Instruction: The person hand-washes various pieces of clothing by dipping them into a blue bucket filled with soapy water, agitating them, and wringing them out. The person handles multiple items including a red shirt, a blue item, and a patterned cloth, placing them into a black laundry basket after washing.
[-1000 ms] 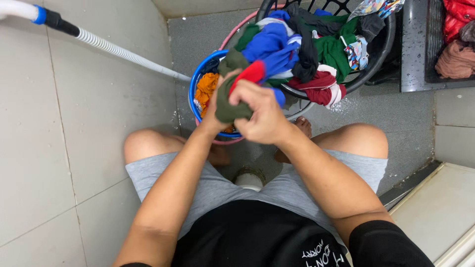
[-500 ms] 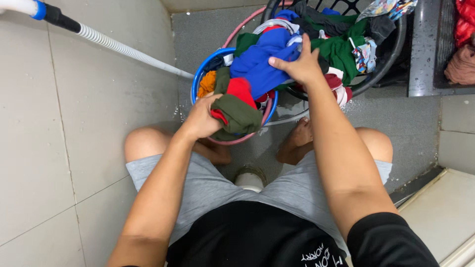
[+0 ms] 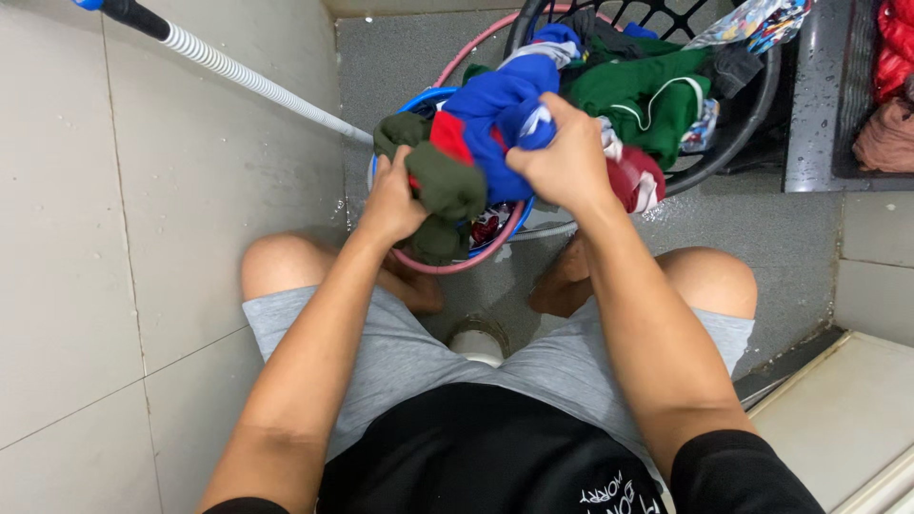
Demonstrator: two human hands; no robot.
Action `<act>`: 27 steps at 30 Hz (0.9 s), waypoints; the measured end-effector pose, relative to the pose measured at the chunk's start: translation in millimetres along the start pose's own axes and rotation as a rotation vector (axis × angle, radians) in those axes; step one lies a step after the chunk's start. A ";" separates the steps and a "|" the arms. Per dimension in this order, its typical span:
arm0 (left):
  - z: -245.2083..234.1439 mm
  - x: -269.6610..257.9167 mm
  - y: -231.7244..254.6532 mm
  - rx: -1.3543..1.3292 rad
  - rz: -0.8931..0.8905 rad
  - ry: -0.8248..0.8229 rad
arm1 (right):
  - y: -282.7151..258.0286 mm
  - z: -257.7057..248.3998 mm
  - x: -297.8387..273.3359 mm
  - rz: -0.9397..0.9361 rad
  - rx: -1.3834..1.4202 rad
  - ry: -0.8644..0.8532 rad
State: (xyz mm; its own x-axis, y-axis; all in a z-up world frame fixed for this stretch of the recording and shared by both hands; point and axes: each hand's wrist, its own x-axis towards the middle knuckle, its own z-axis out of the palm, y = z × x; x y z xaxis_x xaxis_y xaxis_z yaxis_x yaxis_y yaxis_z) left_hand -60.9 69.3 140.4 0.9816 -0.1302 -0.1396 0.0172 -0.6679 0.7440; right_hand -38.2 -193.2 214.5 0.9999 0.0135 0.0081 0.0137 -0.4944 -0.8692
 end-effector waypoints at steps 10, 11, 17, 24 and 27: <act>-11.3 -6.9 -18.8 -0.198 0.081 0.141 | 2.6 -32.9 16.5 -0.018 -0.230 0.142; -15.9 -4.9 -18.4 -0.229 0.061 0.164 | 5.4 -40.3 21.7 -0.039 -0.264 0.139; -22.0 -3.4 -9.4 -0.023 -0.014 0.088 | -51.5 -54.3 29.4 -0.173 0.505 0.048; -0.9 -4.7 -33.0 -0.529 0.245 -0.012 | -108.4 31.5 -22.7 -0.058 1.345 -0.149; -6.4 -4.7 -46.5 -0.340 0.282 0.009 | -78.7 66.5 -14.8 0.087 1.108 -0.074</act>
State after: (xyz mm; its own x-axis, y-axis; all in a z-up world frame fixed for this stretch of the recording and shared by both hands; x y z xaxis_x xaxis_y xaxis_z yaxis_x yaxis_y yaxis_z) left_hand -65.0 105.6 110.7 0.9584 -0.2654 0.1047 -0.1918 -0.3275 0.9252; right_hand -54.6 -96.7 249.9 0.9937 0.0864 -0.0719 -0.1078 0.5526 -0.8265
